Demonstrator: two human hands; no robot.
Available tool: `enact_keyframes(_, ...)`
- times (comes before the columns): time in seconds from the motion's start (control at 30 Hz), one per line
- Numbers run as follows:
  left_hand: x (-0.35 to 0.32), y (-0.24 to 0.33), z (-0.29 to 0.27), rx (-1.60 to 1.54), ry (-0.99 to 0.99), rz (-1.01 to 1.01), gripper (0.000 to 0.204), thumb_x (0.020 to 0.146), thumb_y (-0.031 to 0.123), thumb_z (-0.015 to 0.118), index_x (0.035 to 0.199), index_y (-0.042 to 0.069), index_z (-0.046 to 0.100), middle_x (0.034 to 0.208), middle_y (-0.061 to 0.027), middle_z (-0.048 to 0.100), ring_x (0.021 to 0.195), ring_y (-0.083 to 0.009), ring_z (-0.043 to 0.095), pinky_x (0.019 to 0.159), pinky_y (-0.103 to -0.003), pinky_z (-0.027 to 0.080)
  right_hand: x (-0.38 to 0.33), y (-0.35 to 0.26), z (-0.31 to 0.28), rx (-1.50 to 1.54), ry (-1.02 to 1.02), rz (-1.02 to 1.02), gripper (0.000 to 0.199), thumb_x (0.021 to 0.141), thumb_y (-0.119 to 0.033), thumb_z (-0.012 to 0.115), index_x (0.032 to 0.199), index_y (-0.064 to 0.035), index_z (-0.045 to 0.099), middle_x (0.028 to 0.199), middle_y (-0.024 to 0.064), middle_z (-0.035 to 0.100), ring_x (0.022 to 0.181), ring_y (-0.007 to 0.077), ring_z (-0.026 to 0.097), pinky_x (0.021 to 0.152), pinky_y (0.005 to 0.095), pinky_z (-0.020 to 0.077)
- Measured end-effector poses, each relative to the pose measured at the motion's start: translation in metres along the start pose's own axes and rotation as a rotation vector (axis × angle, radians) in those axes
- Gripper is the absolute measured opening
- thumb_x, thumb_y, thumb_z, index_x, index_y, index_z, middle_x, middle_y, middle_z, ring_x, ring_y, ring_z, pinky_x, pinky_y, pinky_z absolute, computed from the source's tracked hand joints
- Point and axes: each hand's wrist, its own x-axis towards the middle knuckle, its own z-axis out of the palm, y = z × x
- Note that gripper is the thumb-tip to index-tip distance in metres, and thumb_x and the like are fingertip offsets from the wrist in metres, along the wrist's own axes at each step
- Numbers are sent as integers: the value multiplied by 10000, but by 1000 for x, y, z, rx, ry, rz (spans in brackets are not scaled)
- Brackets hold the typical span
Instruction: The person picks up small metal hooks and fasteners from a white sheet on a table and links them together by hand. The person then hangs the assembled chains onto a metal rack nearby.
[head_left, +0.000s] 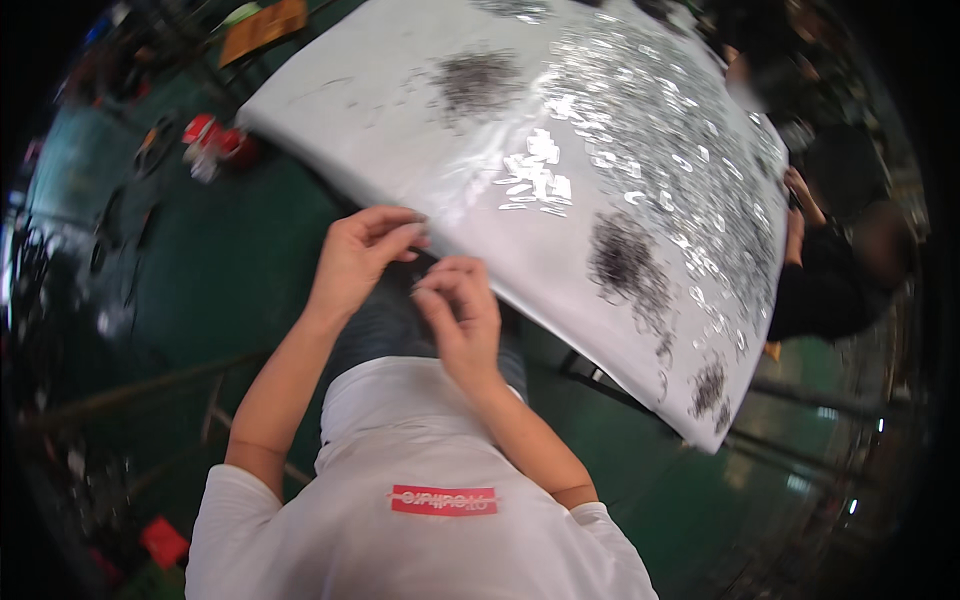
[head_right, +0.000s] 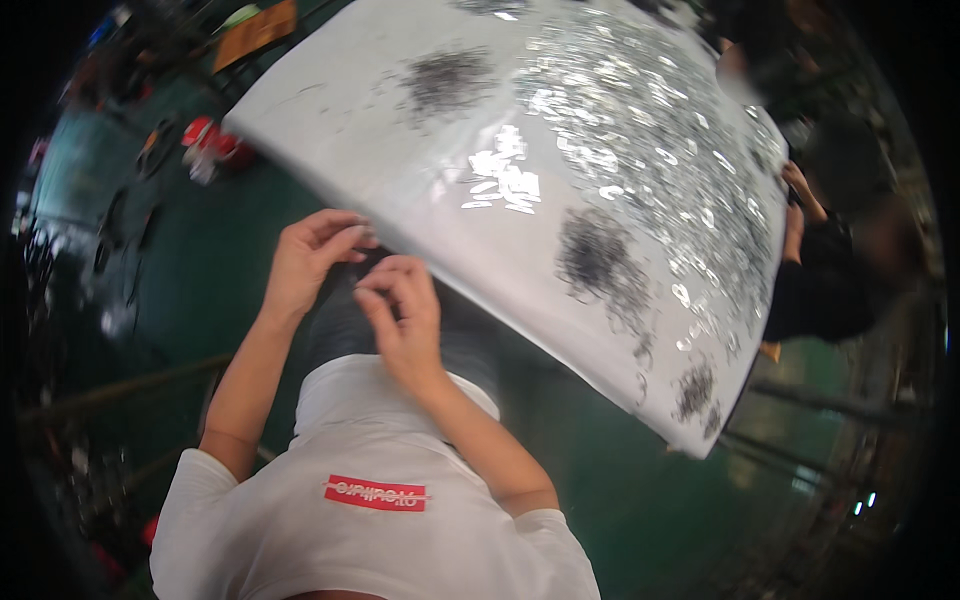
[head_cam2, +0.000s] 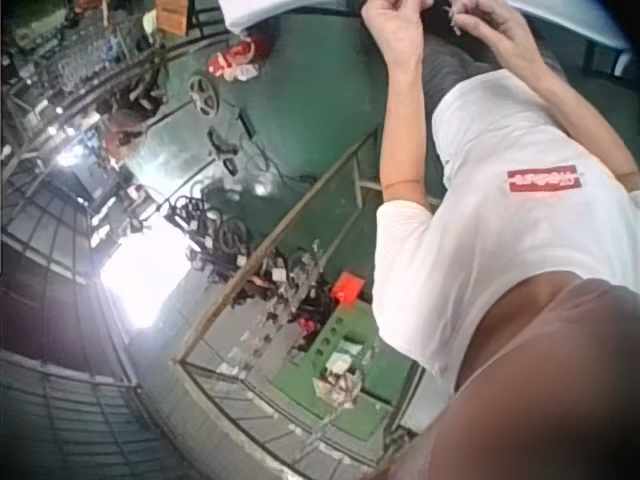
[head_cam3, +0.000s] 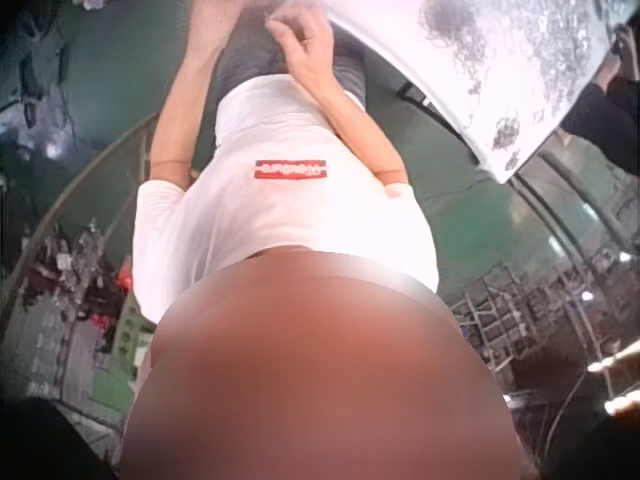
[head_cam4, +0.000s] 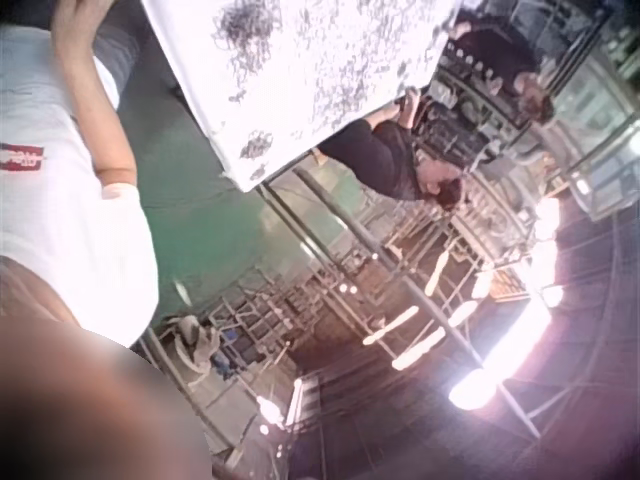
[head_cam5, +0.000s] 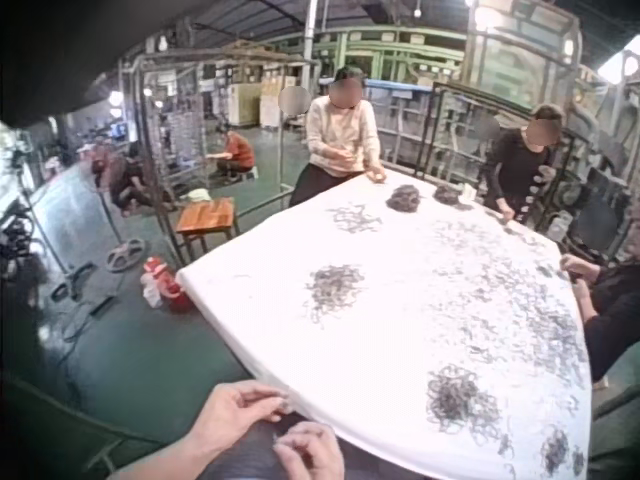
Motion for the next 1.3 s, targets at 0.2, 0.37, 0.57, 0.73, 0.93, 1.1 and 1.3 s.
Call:
enact_keyframes(0.2, -33, 9, -7, 13, 85, 25, 155, 855, 57, 627, 974, -35, 665, 885, -70, 679, 831, -112, 633, 772, -235, 502, 9, 13, 6, -85, -52, -4, 75, 810, -65, 649, 872, -31, 622, 984, 80, 507, 777, 145, 504, 634, 242, 428)
enact_keyframes(0.37, -40, 7, -12, 73, 147, 88, 154, 840, 55, 639, 961, -35, 668, 955, -83, 669, 864, -118, 629, 787, -238, 502, 19, 17, 13, -203, -96, 5, 77, 805, -69, 653, 867, -35, 622, 958, 79, 518, 786, 158, 509, 629, 250, 419)
enact_keyframes(0.57, -35, -10, -20, 289, 249, 301, 145, 759, 28, 683, 904, 24, 689, 1009, -103, 644, 928, -202, 620, 800, -293, 490, 30, 24, 12, -255, -235, 87, 119, 810, -72, 649, 914, -28, 612, 971, 75, 533, 836, 163, 531, 683, 260, 433)
enact_keyframes(0.73, -38, -18, -26, 336, 334, 344, 150, 723, -7, 701, 866, 37, 688, 933, -81, 645, 874, -211, 612, 767, -300, 484, 99, 51, 1, -469, -254, 47, 180, 858, -152, 614, 978, -18, 616, 834, 71, 615, 776, 143, 582, 660, 286, 442)
enact_keyframes(0.93, -37, -27, -29, 348, 381, 383, 150, 724, -35, 696, 857, 32, 687, 856, -82, 644, 836, -208, 602, 715, -293, 486, 239, 114, 60, -1068, -275, 192, 320, 808, -327, 644, 918, -29, 679, 930, 168, 651, 827, 311, 639, 716, 407, 496)
enact_keyframes(1.1, -37, -32, -25, 354, 381, 411, 118, 750, 50, 713, 865, 76, 708, 863, -57, 653, 854, -209, 598, 740, -305, 494, 267, 126, 114, -1428, -462, 253, 305, 787, -313, 639, 933, -50, 687, 998, 161, 658, 934, 341, 639, 764, 407, 517)
enact_keyframes(1.3, -35, -39, -18, 392, 346, 451, 122, 756, 96, 718, 878, 99, 710, 866, -40, 649, 885, -208, 583, 758, -316, 485, 229, 115, 62, -1105, -485, 62, 174, 848, -144, 578, 925, 8, 606, 859, 140, 655, 815, 302, 631, 711, 361, 501)
